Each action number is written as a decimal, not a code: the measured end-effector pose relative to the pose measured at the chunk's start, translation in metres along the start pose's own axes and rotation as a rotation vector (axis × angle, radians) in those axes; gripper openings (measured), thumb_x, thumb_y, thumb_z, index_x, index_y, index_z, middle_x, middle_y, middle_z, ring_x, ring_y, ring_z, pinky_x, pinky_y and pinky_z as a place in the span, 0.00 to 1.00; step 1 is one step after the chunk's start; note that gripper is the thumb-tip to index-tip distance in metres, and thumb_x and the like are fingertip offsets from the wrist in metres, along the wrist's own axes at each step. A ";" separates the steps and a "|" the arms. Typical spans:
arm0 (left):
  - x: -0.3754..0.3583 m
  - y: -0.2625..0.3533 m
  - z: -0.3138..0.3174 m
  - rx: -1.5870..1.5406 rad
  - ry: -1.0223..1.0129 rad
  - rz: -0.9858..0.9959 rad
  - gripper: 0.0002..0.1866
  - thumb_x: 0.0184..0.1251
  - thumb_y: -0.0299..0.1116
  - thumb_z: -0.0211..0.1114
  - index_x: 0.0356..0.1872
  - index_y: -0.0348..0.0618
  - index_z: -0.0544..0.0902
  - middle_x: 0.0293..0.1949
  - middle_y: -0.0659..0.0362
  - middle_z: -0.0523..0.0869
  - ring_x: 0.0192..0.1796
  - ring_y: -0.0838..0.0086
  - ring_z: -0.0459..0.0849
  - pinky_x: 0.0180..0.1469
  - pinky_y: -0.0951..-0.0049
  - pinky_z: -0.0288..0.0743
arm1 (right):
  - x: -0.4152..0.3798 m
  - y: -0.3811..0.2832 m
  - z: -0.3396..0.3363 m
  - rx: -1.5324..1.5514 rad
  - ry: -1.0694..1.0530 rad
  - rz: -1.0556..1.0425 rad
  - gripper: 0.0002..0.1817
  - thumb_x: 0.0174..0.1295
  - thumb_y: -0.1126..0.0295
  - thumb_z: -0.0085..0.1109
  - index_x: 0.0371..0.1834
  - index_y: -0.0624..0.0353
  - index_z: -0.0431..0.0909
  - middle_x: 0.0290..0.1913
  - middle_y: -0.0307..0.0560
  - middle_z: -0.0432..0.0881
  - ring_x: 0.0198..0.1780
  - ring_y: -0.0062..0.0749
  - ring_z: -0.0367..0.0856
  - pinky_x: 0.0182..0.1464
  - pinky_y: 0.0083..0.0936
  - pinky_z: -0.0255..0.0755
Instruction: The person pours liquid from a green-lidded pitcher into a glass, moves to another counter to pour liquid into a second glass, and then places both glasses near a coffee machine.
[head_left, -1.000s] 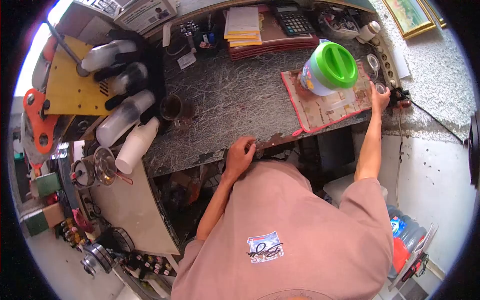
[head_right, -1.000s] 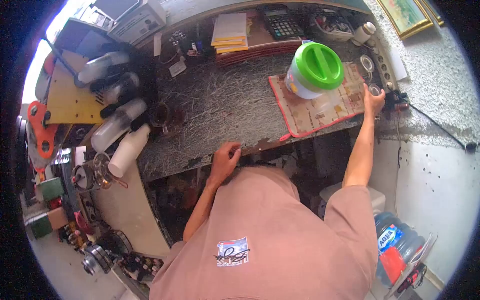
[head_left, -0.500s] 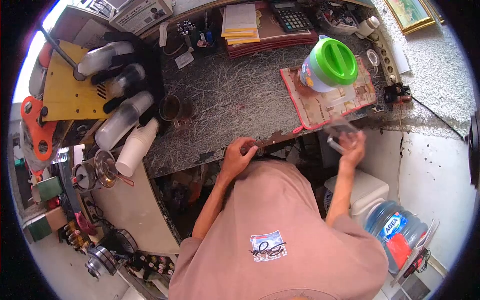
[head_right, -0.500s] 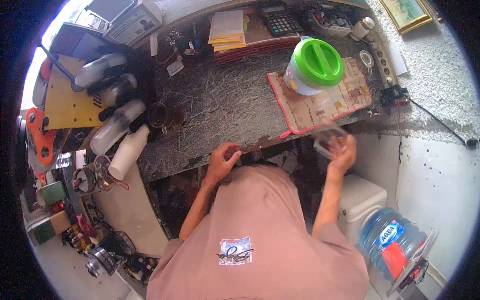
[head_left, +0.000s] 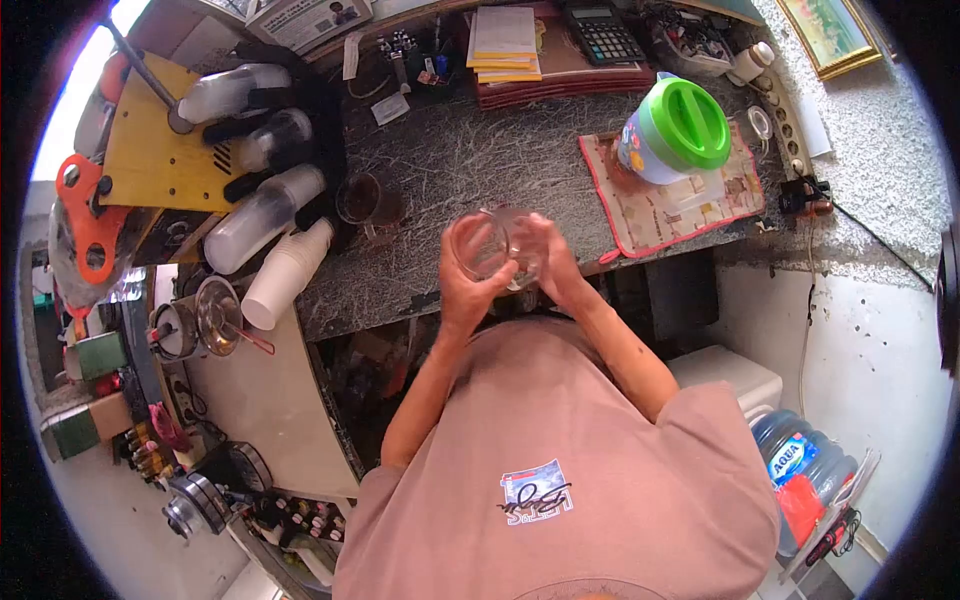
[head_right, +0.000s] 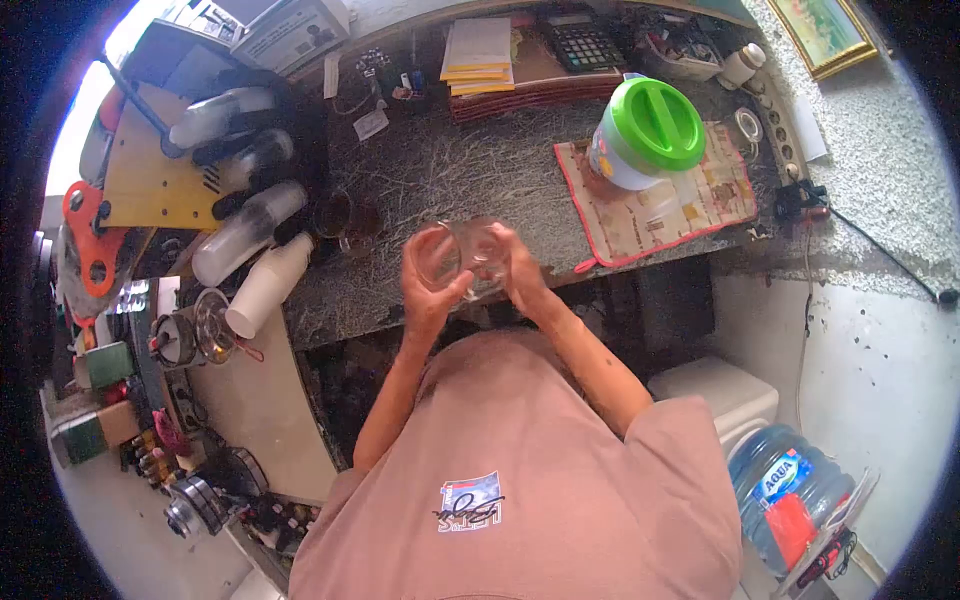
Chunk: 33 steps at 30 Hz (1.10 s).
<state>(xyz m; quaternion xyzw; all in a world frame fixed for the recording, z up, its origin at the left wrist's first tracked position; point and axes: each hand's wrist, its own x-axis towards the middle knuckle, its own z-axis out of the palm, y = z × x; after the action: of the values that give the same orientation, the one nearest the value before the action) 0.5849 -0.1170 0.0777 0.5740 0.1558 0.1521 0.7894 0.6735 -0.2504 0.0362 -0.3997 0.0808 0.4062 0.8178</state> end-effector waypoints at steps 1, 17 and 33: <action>0.006 0.000 -0.005 -0.003 0.005 0.004 0.44 0.53 0.23 0.78 0.71 0.42 0.64 0.69 0.53 0.71 0.74 0.60 0.70 0.69 0.57 0.75 | 0.004 -0.002 0.004 -0.267 0.113 -0.064 0.33 0.69 0.48 0.59 0.69 0.60 0.69 0.61 0.50 0.78 0.60 0.36 0.79 0.57 0.33 0.76; 0.061 -0.003 -0.042 0.775 0.020 0.025 0.46 0.52 0.35 0.80 0.72 0.43 0.66 0.68 0.50 0.76 0.73 0.57 0.73 0.73 0.57 0.68 | -0.051 -0.172 -0.071 -0.714 0.783 -0.841 0.24 0.73 0.52 0.62 0.39 0.67 0.82 0.35 0.48 0.84 0.40 0.27 0.79 0.51 0.27 0.69; 0.013 -0.043 -0.019 0.468 0.288 0.046 0.15 0.73 0.39 0.68 0.45 0.37 0.79 0.39 0.57 0.85 0.45 0.70 0.83 0.51 0.69 0.75 | -0.035 -0.211 -0.033 -0.855 0.410 -0.862 0.23 0.63 0.58 0.75 0.16 0.54 0.75 0.17 0.26 0.68 0.20 0.11 0.60 0.24 0.20 0.50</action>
<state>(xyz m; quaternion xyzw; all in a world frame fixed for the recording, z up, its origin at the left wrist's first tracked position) 0.5914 -0.1081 0.0304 0.7166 0.2841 0.2097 0.6016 0.8107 -0.3687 0.1544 -0.7566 -0.1014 -0.0476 0.6442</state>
